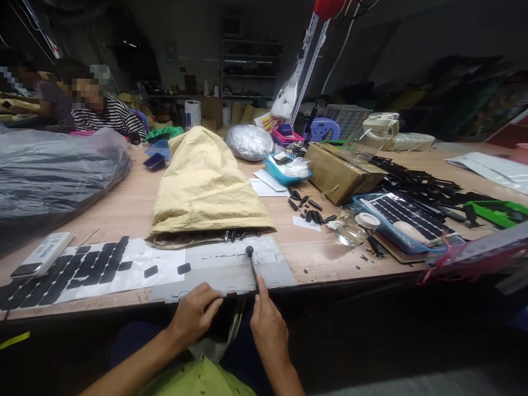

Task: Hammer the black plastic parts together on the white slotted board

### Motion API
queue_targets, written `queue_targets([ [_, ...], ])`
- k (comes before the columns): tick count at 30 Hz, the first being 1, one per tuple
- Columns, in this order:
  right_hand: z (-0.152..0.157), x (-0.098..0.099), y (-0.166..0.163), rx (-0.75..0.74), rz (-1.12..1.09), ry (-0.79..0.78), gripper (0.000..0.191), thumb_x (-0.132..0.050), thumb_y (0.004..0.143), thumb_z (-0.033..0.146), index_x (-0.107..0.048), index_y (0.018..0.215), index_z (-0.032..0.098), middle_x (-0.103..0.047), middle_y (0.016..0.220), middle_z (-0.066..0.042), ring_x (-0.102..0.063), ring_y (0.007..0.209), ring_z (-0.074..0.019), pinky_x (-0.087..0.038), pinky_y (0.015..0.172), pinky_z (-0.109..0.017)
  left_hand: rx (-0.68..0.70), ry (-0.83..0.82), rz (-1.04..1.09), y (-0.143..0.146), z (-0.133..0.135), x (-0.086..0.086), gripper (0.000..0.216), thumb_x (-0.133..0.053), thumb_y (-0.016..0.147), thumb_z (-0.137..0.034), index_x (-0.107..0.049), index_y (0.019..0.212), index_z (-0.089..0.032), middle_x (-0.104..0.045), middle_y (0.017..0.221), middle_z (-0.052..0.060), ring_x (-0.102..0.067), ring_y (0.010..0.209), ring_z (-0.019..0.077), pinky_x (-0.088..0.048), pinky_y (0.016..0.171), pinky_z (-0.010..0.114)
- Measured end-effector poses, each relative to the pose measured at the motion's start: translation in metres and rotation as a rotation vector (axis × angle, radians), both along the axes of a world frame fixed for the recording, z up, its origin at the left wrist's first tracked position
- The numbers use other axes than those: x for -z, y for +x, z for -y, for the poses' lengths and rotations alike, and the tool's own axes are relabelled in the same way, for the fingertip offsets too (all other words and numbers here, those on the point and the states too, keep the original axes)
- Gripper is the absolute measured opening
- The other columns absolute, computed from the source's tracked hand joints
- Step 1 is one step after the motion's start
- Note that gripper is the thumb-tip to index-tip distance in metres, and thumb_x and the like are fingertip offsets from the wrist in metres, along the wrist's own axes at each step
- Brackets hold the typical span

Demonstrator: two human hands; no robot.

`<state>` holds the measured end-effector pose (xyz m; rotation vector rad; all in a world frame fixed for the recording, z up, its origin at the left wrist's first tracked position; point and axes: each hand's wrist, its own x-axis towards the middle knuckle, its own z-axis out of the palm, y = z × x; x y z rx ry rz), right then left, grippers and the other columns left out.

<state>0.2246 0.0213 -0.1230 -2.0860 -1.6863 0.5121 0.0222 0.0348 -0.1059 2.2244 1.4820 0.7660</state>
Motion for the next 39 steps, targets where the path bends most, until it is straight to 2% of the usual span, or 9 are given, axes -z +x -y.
queue_targets([
  [4, 0.0, 0.003, 0.0, 0.001, -0.005, 0.014, 0.053, -0.027, 0.098, 0.033, -0.038, 0.149, 0.027, -0.064, 0.13, -0.007, -0.069, 0.103, -0.0233, -0.056, 0.074, -0.031, -0.176, -0.022, 0.104, 0.011, -0.059, -0.021, 0.021, -0.051, 0.092, -0.028, -0.071, 0.095, -0.02, -0.065, 0.082, 0.004, -0.062, 0.078, 0.0162, -0.048, 0.071, 0.028],
  [8, 0.0, 0.005, 0.001, 0.006, -0.023, 0.031, 0.053, -0.027, 0.097, 0.033, -0.039, 0.149, 0.028, -0.064, 0.131, -0.006, -0.069, 0.105, -0.0219, -0.056, 0.075, -0.029, -0.343, -0.056, 0.054, 0.025, -0.12, -0.028, 0.025, -0.057, 0.089, -0.036, -0.071, 0.1, -0.017, -0.067, 0.086, 0.005, -0.062, 0.08, 0.0178, -0.046, 0.071, 0.028],
  [13, 0.0, 0.008, 0.001, -0.004, -0.057, 0.048, 0.053, -0.026, 0.098, 0.032, -0.04, 0.149, 0.026, -0.06, 0.136, -0.005, -0.066, 0.111, -0.0216, -0.056, 0.079, -0.029, -0.446, -0.097, -0.116, 0.041, -0.159, -0.028, 0.029, -0.061, 0.086, -0.045, -0.069, 0.093, -0.018, -0.068, 0.095, 0.008, -0.063, 0.088, 0.0226, -0.043, 0.068, 0.028],
  [16, 0.0, 0.009, 0.001, -0.008, -0.062, 0.062, 0.053, -0.027, 0.098, 0.031, -0.039, 0.149, 0.025, -0.062, 0.133, -0.006, -0.066, 0.111, -0.0213, -0.056, 0.078, -0.028, -0.453, -0.114, -0.154, 0.043, -0.162, -0.028, 0.023, -0.061, 0.087, -0.04, -0.069, 0.095, -0.02, -0.068, 0.101, 0.007, -0.063, 0.09, 0.0223, -0.042, 0.067, 0.028],
  [20, 0.001, 0.006, 0.001, -0.001, -0.057, 0.064, 0.053, -0.028, 0.098, 0.03, -0.04, 0.149, 0.025, -0.063, 0.132, -0.007, -0.068, 0.108, -0.0217, -0.057, 0.076, -0.029, -0.408, -0.136, -0.12, 0.032, -0.153, -0.028, 0.018, -0.06, 0.088, -0.034, -0.069, 0.095, -0.021, -0.068, 0.099, 0.005, -0.062, 0.088, 0.0209, -0.041, 0.066, 0.028],
  [27, 0.001, 0.003, 0.0, 0.006, -0.041, 0.072, 0.052, -0.029, 0.097, 0.031, -0.041, 0.148, 0.026, -0.063, 0.132, -0.006, -0.069, 0.105, -0.0207, -0.056, 0.075, -0.027, -0.261, -0.147, -0.093, -0.007, -0.109, -0.027, 0.013, -0.062, 0.085, -0.03, -0.068, 0.093, -0.022, -0.064, 0.086, 0.001, -0.06, 0.08, 0.0166, -0.04, 0.066, 0.027],
  [31, 0.0, 0.002, -0.001, 0.004, -0.036, 0.053, 0.052, -0.027, 0.098, 0.031, -0.041, 0.148, 0.025, -0.063, 0.132, -0.007, -0.069, 0.102, -0.021, -0.056, 0.077, -0.028, -0.164, -0.138, -0.102, -0.018, -0.088, -0.025, 0.009, -0.063, 0.084, -0.026, -0.067, 0.09, -0.022, -0.065, 0.087, 0.001, -0.06, 0.085, 0.0176, -0.042, 0.072, 0.028],
  [35, 0.001, 0.0, -0.001, 0.009, -0.034, 0.043, 0.052, -0.027, 0.098, 0.032, -0.041, 0.148, 0.026, -0.063, 0.131, -0.008, -0.069, 0.103, -0.0226, -0.056, 0.077, -0.03, -0.104, -0.076, -0.077, -0.017, -0.086, -0.016, 0.012, -0.063, 0.083, -0.025, -0.068, 0.093, -0.021, -0.064, 0.088, 0.003, -0.058, 0.09, 0.0196, -0.043, 0.08, 0.031],
  [39, 0.0, -0.001, -0.001, 0.004, -0.059, 0.038, 0.053, -0.026, 0.098, 0.033, -0.04, 0.149, 0.026, -0.063, 0.132, -0.008, -0.068, 0.106, -0.0232, -0.055, 0.08, -0.031, -0.094, -0.033, -0.052, -0.016, -0.091, -0.007, 0.016, -0.066, 0.083, -0.027, -0.071, 0.097, -0.021, -0.063, 0.086, 0.003, -0.058, 0.085, 0.0193, -0.043, 0.079, 0.032],
])
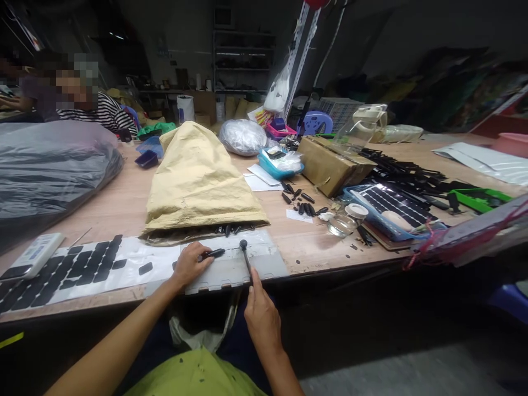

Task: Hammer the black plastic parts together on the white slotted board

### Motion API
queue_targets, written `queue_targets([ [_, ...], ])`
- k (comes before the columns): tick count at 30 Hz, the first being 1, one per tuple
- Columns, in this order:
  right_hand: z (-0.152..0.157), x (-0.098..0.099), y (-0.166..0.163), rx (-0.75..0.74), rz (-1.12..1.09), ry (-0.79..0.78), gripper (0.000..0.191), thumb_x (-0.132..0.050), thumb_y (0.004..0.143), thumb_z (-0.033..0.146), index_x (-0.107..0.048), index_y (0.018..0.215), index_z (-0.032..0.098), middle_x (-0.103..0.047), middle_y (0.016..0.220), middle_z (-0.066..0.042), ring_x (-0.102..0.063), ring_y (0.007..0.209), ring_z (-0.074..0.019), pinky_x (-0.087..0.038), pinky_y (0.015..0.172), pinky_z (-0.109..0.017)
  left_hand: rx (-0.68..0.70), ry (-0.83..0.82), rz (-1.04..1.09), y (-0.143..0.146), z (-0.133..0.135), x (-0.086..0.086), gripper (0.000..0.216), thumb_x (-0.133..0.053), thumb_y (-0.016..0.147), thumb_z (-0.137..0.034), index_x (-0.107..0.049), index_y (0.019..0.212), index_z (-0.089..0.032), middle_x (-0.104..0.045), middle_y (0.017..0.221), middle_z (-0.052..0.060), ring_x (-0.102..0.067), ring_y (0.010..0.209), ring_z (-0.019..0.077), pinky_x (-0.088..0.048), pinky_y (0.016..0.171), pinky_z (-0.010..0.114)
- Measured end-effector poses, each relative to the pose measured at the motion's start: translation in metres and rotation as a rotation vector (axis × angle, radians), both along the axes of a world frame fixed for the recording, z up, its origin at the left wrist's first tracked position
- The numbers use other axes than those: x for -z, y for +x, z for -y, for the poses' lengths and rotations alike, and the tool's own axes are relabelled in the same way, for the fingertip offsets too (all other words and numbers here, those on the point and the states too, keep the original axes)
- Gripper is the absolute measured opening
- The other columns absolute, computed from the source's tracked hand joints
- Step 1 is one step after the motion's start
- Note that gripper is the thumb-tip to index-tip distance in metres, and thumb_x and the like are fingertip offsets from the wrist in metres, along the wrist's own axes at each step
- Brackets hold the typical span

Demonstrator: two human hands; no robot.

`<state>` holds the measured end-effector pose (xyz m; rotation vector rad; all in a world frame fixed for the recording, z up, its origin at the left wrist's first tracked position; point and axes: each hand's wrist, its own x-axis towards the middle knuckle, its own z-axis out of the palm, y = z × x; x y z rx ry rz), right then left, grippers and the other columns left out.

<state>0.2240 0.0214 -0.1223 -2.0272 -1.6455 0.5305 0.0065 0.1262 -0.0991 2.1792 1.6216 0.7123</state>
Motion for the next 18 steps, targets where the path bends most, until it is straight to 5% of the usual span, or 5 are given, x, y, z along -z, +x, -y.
queue_targets([
  [12, 0.009, -0.016, -0.006, -0.083, -0.195, 0.077, 0.056, -0.034, 0.095, 0.045, -0.051, 0.142, 0.02, -0.072, 0.081, -0.005, -0.065, 0.069, -0.0172, -0.051, 0.063, -0.023, 0.007, -0.043, 0.043, -0.004, -0.003, 0.007, 0.019, -0.07, 0.081, -0.027, -0.076, 0.1, -0.025, -0.062, 0.087, 0.002, -0.058, 0.087, 0.0179, -0.042, 0.08, 0.032],
  [18, 0.012, -0.02, -0.016, -0.178, -0.189, 0.15, 0.052, -0.034, 0.097, 0.039, -0.049, 0.144, 0.021, -0.074, 0.099, -0.007, -0.069, 0.083, -0.0173, -0.054, 0.072, -0.024, 0.017, -0.062, 0.065, -0.006, -0.003, 0.008, 0.021, -0.073, 0.078, -0.026, -0.077, 0.099, -0.024, -0.063, 0.086, 0.002, -0.058, 0.087, 0.0181, -0.041, 0.08, 0.032],
])
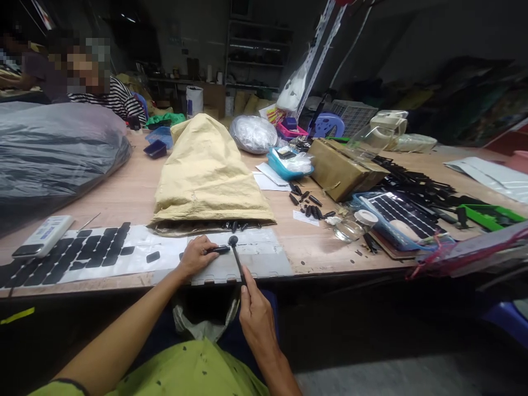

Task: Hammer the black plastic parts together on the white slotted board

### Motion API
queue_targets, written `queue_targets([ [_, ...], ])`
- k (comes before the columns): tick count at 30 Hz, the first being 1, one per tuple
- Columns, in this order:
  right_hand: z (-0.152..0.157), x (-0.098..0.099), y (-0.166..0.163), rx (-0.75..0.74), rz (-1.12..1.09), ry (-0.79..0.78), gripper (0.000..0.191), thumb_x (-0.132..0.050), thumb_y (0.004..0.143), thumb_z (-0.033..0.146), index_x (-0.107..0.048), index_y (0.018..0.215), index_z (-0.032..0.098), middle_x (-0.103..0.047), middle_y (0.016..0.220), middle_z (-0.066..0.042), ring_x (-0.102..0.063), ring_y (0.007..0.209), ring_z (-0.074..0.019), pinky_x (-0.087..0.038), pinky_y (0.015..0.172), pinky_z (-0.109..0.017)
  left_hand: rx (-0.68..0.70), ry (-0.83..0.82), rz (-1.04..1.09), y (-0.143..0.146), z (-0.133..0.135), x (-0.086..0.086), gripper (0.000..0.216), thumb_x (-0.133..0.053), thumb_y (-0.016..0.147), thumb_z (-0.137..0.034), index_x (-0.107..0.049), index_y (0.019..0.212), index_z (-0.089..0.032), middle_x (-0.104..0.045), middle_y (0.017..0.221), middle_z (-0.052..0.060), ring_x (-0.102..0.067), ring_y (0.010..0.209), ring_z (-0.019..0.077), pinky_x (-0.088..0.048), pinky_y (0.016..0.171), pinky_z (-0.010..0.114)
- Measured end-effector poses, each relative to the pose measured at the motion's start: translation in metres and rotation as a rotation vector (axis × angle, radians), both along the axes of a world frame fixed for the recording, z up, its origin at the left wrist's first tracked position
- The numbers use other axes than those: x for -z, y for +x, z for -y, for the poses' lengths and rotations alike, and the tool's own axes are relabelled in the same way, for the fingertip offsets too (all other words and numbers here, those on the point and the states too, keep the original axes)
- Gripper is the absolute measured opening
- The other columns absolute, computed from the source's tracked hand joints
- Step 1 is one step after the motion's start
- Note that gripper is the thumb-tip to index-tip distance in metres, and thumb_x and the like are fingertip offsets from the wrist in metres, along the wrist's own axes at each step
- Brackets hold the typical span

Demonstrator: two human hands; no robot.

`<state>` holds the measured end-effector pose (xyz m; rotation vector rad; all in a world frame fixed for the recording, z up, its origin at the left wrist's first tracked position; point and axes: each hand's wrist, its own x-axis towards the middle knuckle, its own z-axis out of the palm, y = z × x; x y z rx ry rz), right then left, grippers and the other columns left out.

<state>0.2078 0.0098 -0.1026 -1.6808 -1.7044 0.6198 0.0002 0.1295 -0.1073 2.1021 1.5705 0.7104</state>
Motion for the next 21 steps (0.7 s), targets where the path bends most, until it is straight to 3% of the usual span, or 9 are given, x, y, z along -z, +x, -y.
queue_targets([
  [5, 0.0, 0.004, -0.002, -0.066, 0.0, -0.023, 0.05, -0.036, 0.097, 0.034, -0.047, 0.144, 0.022, -0.064, 0.131, -0.007, -0.065, 0.111, -0.017, -0.052, 0.09, -0.024, 0.017, 0.009, 0.002, 0.0, -0.001, 0.004, 0.021, -0.072, 0.08, -0.027, -0.077, 0.1, -0.025, -0.063, 0.086, 0.001, -0.057, 0.086, 0.0172, -0.042, 0.082, 0.033],
  [11, 0.002, 0.001, -0.008, -0.064, -0.023, -0.037, 0.05, -0.036, 0.097, 0.033, -0.045, 0.146, 0.022, -0.063, 0.131, -0.007, -0.068, 0.105, -0.0168, -0.054, 0.089, -0.026, 0.011, 0.002, 0.009, 0.0, -0.001, 0.004, 0.02, -0.071, 0.08, -0.028, -0.077, 0.098, -0.027, -0.063, 0.086, 0.001, -0.056, 0.087, 0.0173, -0.04, 0.079, 0.032],
  [17, 0.005, 0.005, -0.016, -0.125, -0.024, -0.091, 0.05, -0.033, 0.098, 0.034, -0.045, 0.145, 0.022, -0.058, 0.139, -0.006, -0.058, 0.124, -0.0169, -0.048, 0.1, -0.027, -0.004, -0.006, -0.002, 0.001, 0.0, 0.001, 0.019, -0.071, 0.08, -0.027, -0.077, 0.098, -0.029, -0.061, 0.082, 0.0, -0.055, 0.085, 0.0172, -0.039, 0.076, 0.032],
  [21, 0.002, 0.004, -0.008, -0.046, -0.001, -0.095, 0.052, -0.034, 0.097, 0.037, -0.045, 0.146, 0.023, -0.063, 0.132, -0.007, -0.065, 0.112, -0.0172, -0.052, 0.091, -0.025, -0.017, -0.004, 0.01, 0.001, 0.001, 0.0, 0.018, -0.072, 0.078, -0.028, -0.076, 0.096, -0.026, -0.063, 0.084, 0.001, -0.056, 0.087, 0.0182, -0.04, 0.079, 0.033],
])
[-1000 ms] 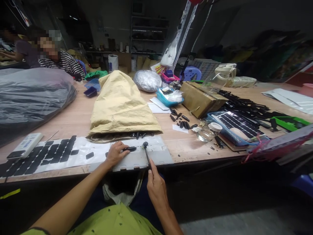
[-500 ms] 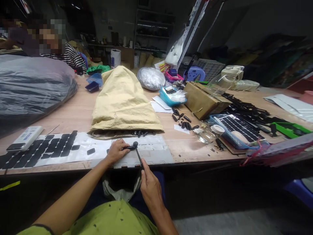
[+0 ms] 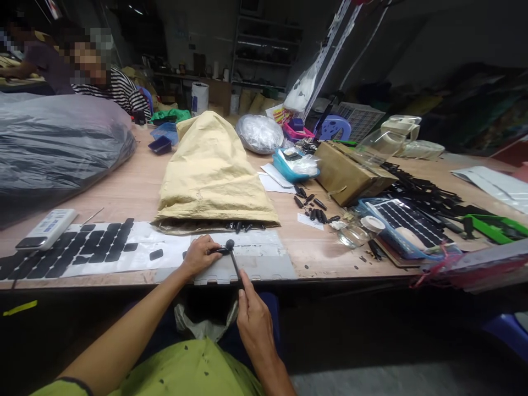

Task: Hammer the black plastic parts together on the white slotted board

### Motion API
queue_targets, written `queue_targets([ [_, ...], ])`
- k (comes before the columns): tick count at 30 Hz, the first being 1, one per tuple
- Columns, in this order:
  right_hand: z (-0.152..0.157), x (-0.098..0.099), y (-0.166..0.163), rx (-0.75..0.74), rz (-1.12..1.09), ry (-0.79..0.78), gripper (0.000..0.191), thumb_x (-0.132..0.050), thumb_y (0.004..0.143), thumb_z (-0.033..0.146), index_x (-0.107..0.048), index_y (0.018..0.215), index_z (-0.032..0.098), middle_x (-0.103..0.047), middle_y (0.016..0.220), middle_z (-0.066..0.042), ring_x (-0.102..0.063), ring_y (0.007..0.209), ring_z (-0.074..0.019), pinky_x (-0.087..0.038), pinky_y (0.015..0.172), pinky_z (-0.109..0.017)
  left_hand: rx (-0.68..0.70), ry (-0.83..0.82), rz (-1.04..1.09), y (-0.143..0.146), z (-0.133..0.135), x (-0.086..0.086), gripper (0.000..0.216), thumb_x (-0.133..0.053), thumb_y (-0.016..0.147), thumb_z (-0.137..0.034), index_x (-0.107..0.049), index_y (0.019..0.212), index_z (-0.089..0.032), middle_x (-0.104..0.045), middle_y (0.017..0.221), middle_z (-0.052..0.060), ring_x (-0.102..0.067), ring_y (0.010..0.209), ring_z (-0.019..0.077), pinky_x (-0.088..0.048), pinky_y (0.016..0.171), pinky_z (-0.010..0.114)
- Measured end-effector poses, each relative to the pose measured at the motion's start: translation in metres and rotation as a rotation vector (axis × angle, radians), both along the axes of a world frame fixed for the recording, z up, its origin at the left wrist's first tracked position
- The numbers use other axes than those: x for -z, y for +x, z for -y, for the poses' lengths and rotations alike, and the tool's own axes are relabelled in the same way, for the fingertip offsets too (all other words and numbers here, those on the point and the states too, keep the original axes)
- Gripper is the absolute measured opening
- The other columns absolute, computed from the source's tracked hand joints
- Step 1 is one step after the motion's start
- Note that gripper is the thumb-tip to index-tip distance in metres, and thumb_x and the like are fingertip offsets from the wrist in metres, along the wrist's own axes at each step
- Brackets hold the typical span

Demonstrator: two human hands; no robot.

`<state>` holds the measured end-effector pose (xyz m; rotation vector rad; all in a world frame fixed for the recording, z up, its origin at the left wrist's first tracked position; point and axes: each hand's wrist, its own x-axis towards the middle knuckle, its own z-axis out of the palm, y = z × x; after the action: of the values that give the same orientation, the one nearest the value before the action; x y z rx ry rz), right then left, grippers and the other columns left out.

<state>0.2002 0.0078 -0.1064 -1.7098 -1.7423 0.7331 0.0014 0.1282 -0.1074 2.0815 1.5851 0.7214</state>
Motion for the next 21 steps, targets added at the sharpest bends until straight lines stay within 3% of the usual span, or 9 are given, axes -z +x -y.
queue_targets([
  [6, -0.012, -0.001, 0.029, 0.222, 0.172, -0.141, 0.054, -0.031, 0.096, 0.041, -0.042, 0.148, 0.028, -0.073, 0.106, -0.006, -0.071, 0.087, -0.0201, -0.054, 0.074, -0.028, -0.003, 0.026, -0.017, 0.002, 0.003, -0.002, 0.025, -0.075, 0.075, -0.031, -0.073, 0.098, -0.021, -0.064, 0.086, 0.002, -0.057, 0.087, 0.0203, -0.04, 0.079, 0.034],
  [15, -0.015, 0.01, 0.027, 0.262, 0.276, -0.21, 0.055, -0.026, 0.098, 0.037, -0.031, 0.152, 0.031, -0.072, 0.112, -0.009, -0.07, 0.093, -0.0243, -0.051, 0.075, -0.032, 0.017, 0.018, -0.032, 0.001, 0.001, 0.001, 0.017, -0.07, 0.081, -0.032, -0.075, 0.096, -0.025, -0.063, 0.086, 0.002, -0.056, 0.088, 0.0196, -0.038, 0.079, 0.034],
  [21, -0.013, 0.011, 0.026, 0.254, 0.328, -0.135, 0.054, -0.027, 0.098, 0.033, -0.034, 0.152, 0.027, -0.071, 0.113, -0.011, -0.07, 0.094, -0.0235, -0.052, 0.072, -0.03, 0.027, 0.002, -0.013, 0.0, 0.001, 0.0, 0.018, -0.069, 0.081, -0.032, -0.074, 0.097, -0.025, -0.063, 0.086, 0.002, -0.056, 0.089, 0.0196, -0.038, 0.08, 0.034],
])
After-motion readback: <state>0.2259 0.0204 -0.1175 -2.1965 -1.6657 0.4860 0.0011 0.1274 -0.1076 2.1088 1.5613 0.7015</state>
